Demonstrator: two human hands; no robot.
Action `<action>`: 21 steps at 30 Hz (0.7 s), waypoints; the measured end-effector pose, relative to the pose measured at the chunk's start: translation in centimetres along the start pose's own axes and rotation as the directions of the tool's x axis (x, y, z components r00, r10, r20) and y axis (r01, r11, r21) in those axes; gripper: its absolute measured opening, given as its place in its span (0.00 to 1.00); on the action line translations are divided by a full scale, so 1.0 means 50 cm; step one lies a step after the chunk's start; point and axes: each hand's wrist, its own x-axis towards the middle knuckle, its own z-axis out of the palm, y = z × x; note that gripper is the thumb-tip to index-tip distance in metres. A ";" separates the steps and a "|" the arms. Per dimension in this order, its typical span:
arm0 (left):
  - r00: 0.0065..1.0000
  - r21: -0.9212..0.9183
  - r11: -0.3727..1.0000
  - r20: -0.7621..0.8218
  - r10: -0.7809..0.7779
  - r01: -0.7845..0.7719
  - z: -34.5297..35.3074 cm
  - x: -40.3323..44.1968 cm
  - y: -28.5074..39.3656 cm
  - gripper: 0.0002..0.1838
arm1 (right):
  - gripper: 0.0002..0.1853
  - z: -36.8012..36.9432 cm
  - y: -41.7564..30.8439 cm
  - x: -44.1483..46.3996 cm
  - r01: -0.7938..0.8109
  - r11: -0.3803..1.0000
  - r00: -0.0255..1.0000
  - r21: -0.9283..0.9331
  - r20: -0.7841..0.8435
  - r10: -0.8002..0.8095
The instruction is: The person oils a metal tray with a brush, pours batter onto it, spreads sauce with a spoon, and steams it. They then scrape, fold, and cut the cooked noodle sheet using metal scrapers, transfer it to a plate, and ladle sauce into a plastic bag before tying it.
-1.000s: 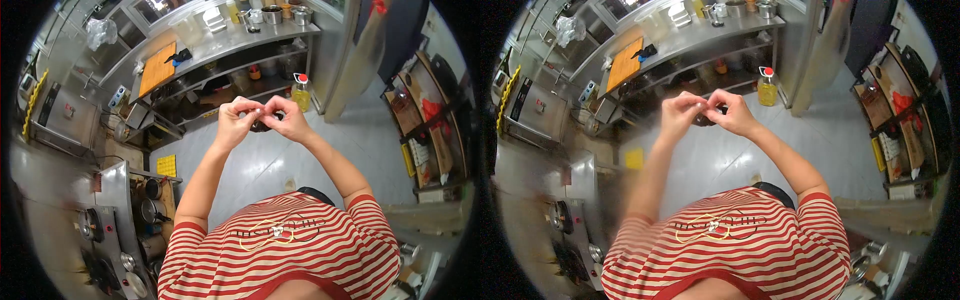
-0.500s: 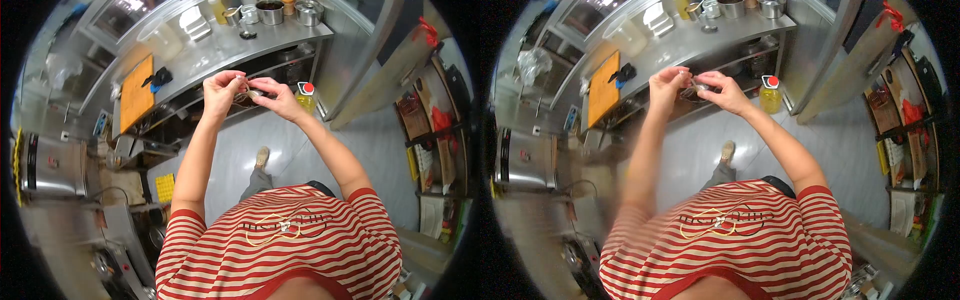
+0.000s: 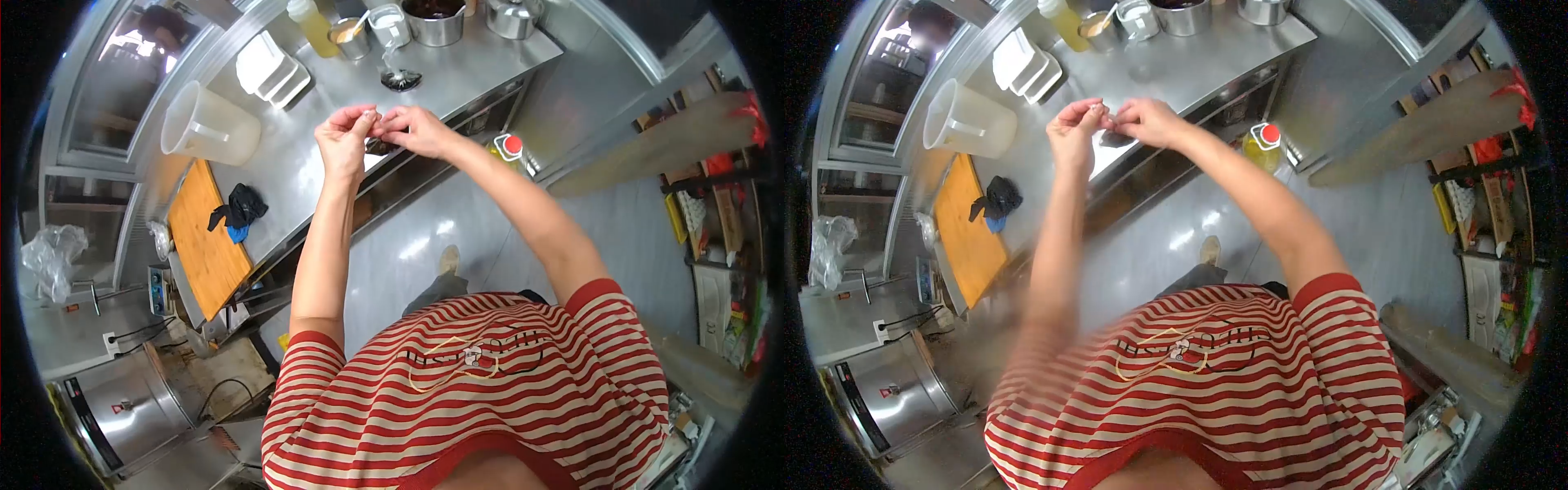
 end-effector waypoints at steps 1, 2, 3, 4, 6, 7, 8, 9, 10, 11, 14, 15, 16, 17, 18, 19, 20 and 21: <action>1.000 -0.038 0.999 0.005 -0.006 0.006 -0.008 0.013 -0.004 0.05 | 0.08 -0.007 0.018 0.014 -0.040 0.996 0.996 0.085 0.082 0.033; 1.000 -0.036 0.999 0.006 -0.022 0.022 -0.013 0.025 -0.003 0.05 | 0.09 -0.013 0.028 0.019 -0.086 0.982 0.985 0.166 0.164 0.058; 0.998 0.005 0.999 0.044 -0.052 0.052 -0.015 0.037 0.002 0.06 | 0.09 -0.038 0.016 0.022 -0.243 0.954 0.940 0.178 0.288 0.186; 0.993 0.045 0.996 0.083 -0.080 0.076 -0.016 0.049 0.006 0.06 | 0.10 -0.048 0.003 0.018 -0.333 0.900 0.921 0.282 0.301 0.246; 0.992 0.086 0.994 0.102 -0.078 0.069 -0.016 0.068 0.009 0.06 | 0.12 -0.063 -0.009 0.007 -0.426 0.807 0.900 0.408 0.283 0.332; 0.992 0.072 0.995 0.097 -0.081 0.074 -0.012 0.074 0.014 0.06 | 0.12 -0.072 -0.015 0.008 -0.430 0.804 0.899 0.412 0.272 0.342; 0.992 0.057 0.995 0.093 -0.085 0.080 -0.007 0.078 0.015 0.05 | 0.14 -0.079 -0.021 0.008 -0.485 0.771 0.874 0.412 0.260 0.410; 0.993 0.047 0.996 0.093 -0.078 0.074 -0.006 0.085 0.013 0.05 | 0.16 -0.081 -0.022 0.007 -0.537 0.734 0.843 0.416 0.248 0.477; 0.993 0.037 0.997 0.091 -0.074 0.071 -0.005 0.092 0.010 0.05 | 0.21 -0.081 -0.011 0.009 -0.463 0.774 0.886 0.433 0.195 0.421; 0.994 0.049 0.997 0.084 -0.063 0.059 -0.007 0.101 0.003 0.05 | 0.22 -0.083 -0.006 0.005 -0.465 0.760 0.881 0.454 0.154 0.448; 0.995 0.211 0.975 0.059 -0.082 0.068 -0.015 0.130 -0.023 0.04 | 0.24 -0.088 0.027 -0.006 -0.452 0.756 0.863 0.474 0.020 0.504; 0.992 0.282 0.956 0.067 -0.103 0.080 -0.028 0.147 -0.048 0.05 | 0.24 -0.095 0.042 -0.019 -0.496 0.765 0.827 0.411 -0.046 0.561; 0.991 0.287 0.954 0.077 -0.111 0.084 -0.036 0.167 -0.075 0.05 | 0.23 -0.102 0.056 -0.038 -0.543 0.764 0.784 0.350 -0.116 0.610; 0.993 0.332 0.938 0.028 -0.115 0.100 -0.043 0.185 -0.100 0.05 | 0.22 -0.116 0.048 -0.063 -0.603 0.698 0.727 0.386 -0.094 0.681; 0.993 0.376 0.920 -0.021 -0.116 0.115 -0.052 0.202 -0.122 0.04 | 0.21 -0.124 0.058 -0.097 -0.634 0.678 0.696 0.373 -0.108 0.710; 0.993 0.421 0.901 -0.005 -0.114 0.105 -0.064 0.217 -0.142 0.07 | 0.19 -0.133 0.076 -0.140 -0.637 0.664 0.680 0.392 -0.120 0.724; 0.993 0.426 0.898 0.003 -0.121 0.108 -0.077 0.225 -0.160 0.07 | 0.19 -0.144 0.076 -0.186 -0.626 0.650 0.651 0.430 -0.169 0.740; 0.995 0.446 0.890 -0.019 -0.099 0.097 -0.089 0.235 -0.176 0.09 | 0.18 -0.151 0.070 -0.238 -0.613 0.638 0.620 0.466 -0.217 0.754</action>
